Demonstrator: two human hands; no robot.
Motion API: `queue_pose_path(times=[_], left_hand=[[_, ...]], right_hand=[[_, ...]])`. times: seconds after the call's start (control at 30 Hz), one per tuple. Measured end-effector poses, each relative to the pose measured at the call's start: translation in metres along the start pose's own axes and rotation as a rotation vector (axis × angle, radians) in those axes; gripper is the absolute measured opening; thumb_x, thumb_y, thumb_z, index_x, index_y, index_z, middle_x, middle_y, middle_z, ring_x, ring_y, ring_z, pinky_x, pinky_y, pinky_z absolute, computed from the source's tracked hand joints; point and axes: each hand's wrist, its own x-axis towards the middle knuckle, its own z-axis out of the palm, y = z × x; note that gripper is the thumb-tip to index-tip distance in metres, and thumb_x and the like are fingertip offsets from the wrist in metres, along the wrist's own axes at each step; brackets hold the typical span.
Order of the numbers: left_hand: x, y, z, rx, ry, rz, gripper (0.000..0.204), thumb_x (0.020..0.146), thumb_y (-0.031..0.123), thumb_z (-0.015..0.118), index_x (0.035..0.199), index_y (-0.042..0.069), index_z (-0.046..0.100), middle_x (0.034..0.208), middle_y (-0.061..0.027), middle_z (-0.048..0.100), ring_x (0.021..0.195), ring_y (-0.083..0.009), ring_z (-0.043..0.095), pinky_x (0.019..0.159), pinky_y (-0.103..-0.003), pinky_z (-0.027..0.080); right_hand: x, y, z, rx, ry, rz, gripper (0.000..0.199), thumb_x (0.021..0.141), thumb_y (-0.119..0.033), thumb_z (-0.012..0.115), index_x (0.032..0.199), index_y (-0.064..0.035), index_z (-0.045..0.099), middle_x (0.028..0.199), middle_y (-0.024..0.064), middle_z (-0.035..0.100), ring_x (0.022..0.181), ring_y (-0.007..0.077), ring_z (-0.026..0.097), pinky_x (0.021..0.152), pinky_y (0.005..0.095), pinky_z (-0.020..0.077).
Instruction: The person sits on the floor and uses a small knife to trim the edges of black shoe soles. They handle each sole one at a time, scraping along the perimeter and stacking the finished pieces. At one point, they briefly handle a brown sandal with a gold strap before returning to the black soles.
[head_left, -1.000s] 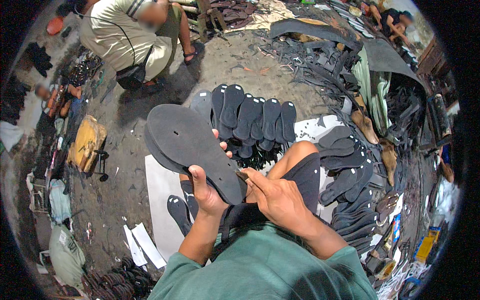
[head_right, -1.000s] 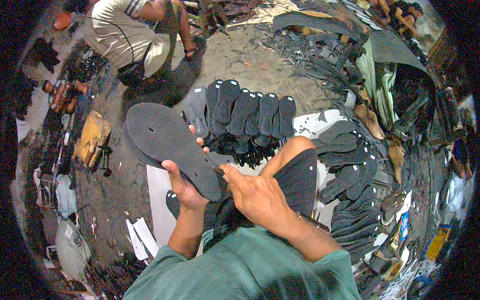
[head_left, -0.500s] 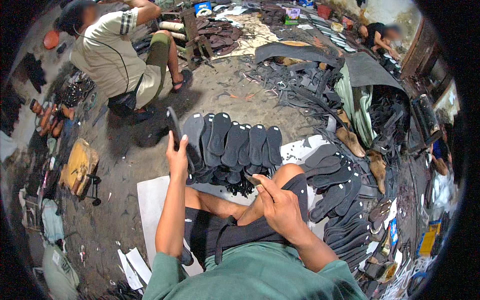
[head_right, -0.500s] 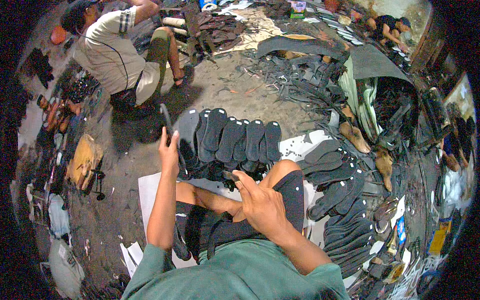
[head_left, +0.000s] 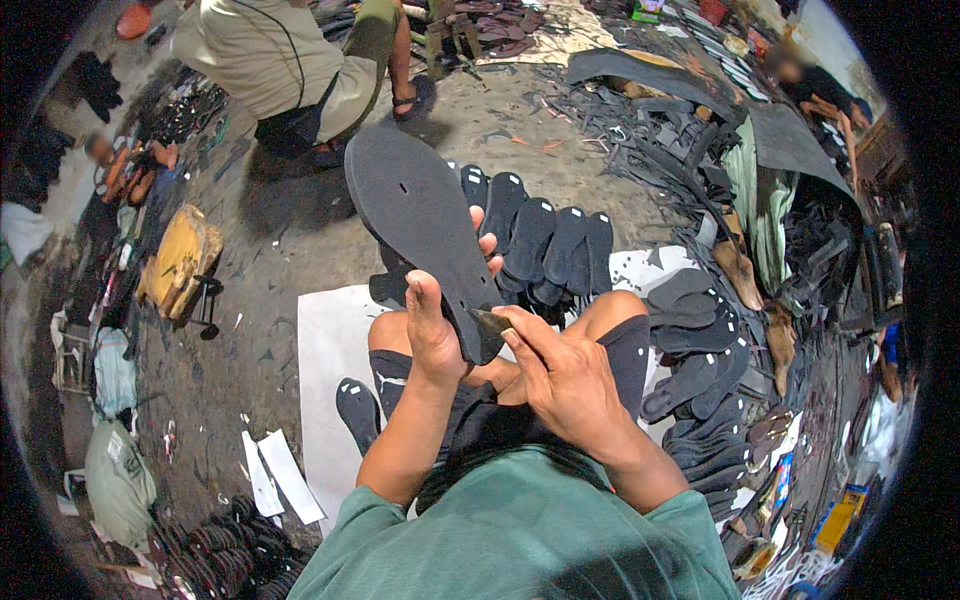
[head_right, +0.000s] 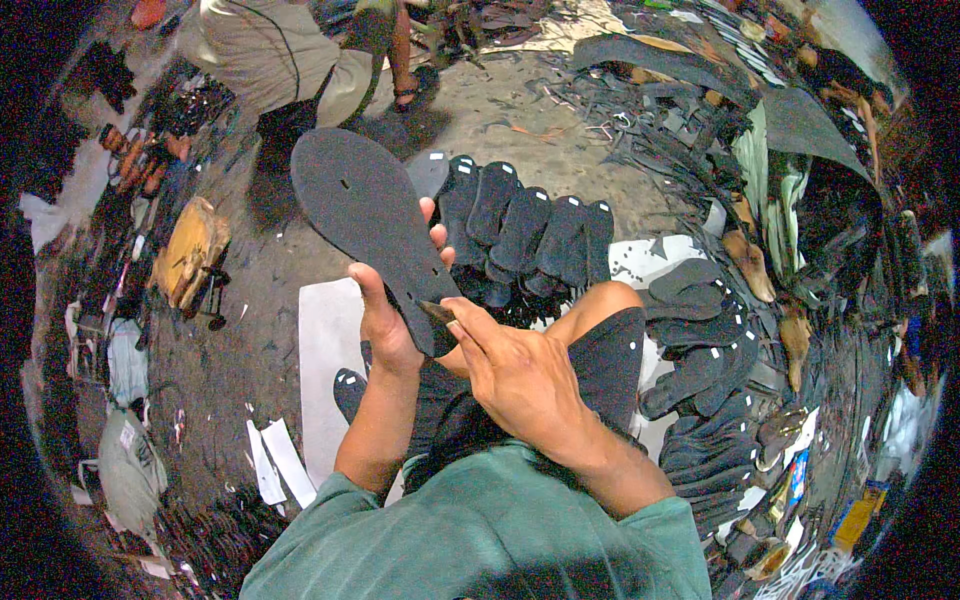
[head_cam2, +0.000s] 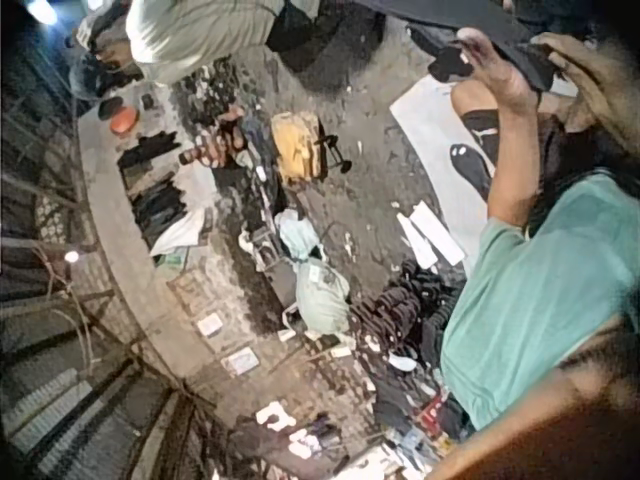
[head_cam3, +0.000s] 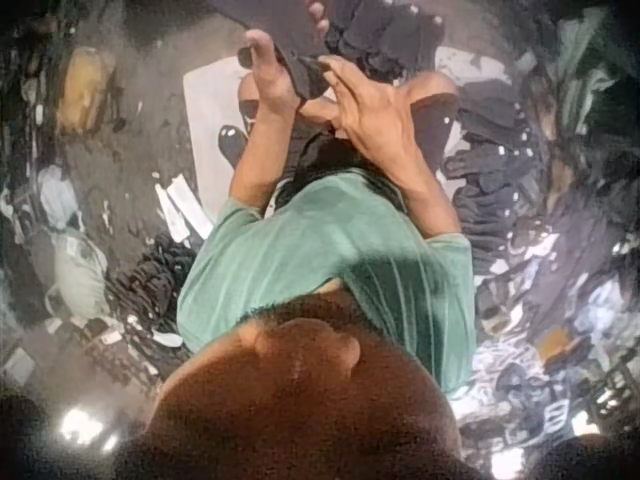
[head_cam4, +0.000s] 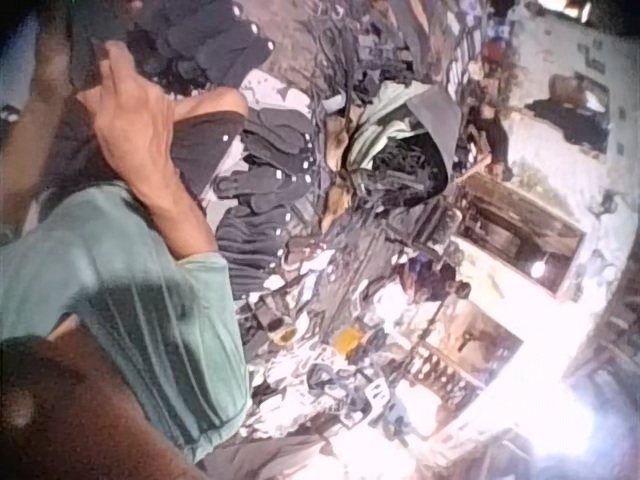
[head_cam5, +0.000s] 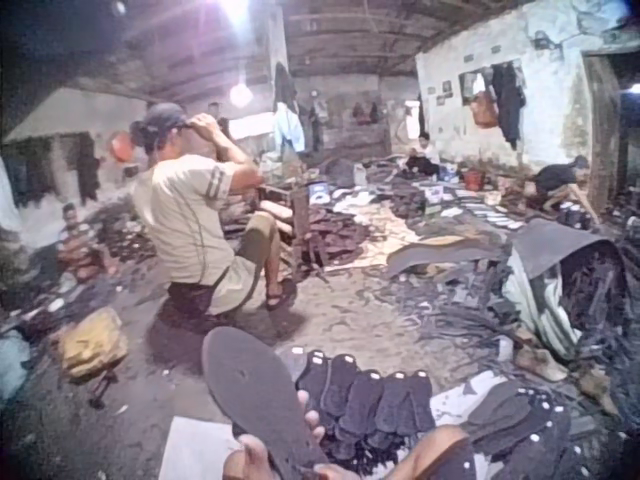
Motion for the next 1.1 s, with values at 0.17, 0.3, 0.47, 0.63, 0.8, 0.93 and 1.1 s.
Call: queue_pose_path(times=[0.17,0.3,0.47,0.63,0.8,0.93,1.1], left_hand=[[-0.004,0.0,0.014,0.251,-0.015,0.036,0.103,0.091,0.074,0.056,0.159,0.001,0.027,0.159,-0.0182,0.043,0.132,-0.0248,0.057,0.106,-0.038,0.053],[-0.006,-0.008,0.01,0.197,-0.037,0.113,0.084,0.094,0.06,0.067,0.148,-0.001,0.05,0.153,-0.0211,0.049,0.128,-0.0269,0.062,0.101,-0.039,0.056],[-0.012,-0.009,0.015,0.168,-0.051,0.089,0.083,0.092,0.059,0.069,0.147,0.0,0.051,0.154,-0.0217,0.049,0.128,-0.0279,0.061,0.102,-0.04,0.055],[-0.017,-0.011,0.015,0.151,-0.089,0.046,0.084,0.091,0.06,0.07,0.147,0.0,0.052,0.155,-0.0213,0.048,0.128,-0.0285,0.061,0.102,-0.04,0.055],[-0.021,-0.001,0.03,0.221,0.032,0.061,0.096,0.091,0.068,0.062,0.153,-0.002,0.04,0.156,-0.0197,0.046,0.128,-0.0258,0.06,0.103,-0.038,0.054],[-0.025,-0.001,0.034,0.25,0.09,0.066,0.101,0.093,0.074,0.052,0.157,-0.001,0.03,0.157,-0.0189,0.045,0.128,-0.0246,0.059,0.103,-0.037,0.054],[-0.018,-0.004,0.029,-0.058,0.077,0.022,0.093,0.097,0.069,0.049,0.16,0.004,0.028,0.161,-0.0156,0.04,0.134,-0.0261,0.055,0.11,-0.038,0.051]], right_hand=[[-0.005,-0.001,-0.009,-0.055,0.004,-0.008,0.028,0.103,-0.021,0.06,0.128,-0.0109,0.065,0.085,0.0204,0.074,0.069,0.0389,0.072,0.062,0.0502,0.0548],[-0.011,-0.001,-0.017,-0.093,-0.03,-0.012,0.027,0.103,-0.021,0.059,0.128,-0.0109,0.064,0.083,0.0194,0.074,0.068,0.0392,0.071,0.062,0.0502,0.055],[-0.013,-0.008,-0.023,-0.123,-0.049,0.013,0.027,0.103,-0.021,0.059,0.127,-0.0106,0.064,0.084,0.019,0.074,0.068,0.0389,0.072,0.061,0.0498,0.0559],[-0.014,-0.006,-0.024,-0.105,-0.052,-0.011,0.029,0.103,-0.022,0.059,0.129,-0.0105,0.063,0.079,0.0178,0.074,0.068,0.0373,0.072,0.059,0.0504,0.0549],[-0.022,-0.005,-0.013,-0.062,-0.054,0.016,0.029,0.101,-0.02,0.061,0.129,-0.0116,0.064,0.079,0.0179,0.073,0.068,0.0378,0.072,0.058,0.0508,0.055],[-0.036,0.001,-0.005,-0.003,-0.042,0.025,0.03,0.101,-0.018,0.062,0.13,-0.0128,0.064,0.082,0.0185,0.074,0.07,0.0384,0.072,0.059,0.0506,0.0561],[-0.034,0.001,-0.019,-0.031,0.007,0.004,0.033,0.101,-0.019,0.061,0.134,-0.0144,0.063,0.082,0.0189,0.073,0.071,0.0394,0.073,0.06,0.0506,0.0572]])
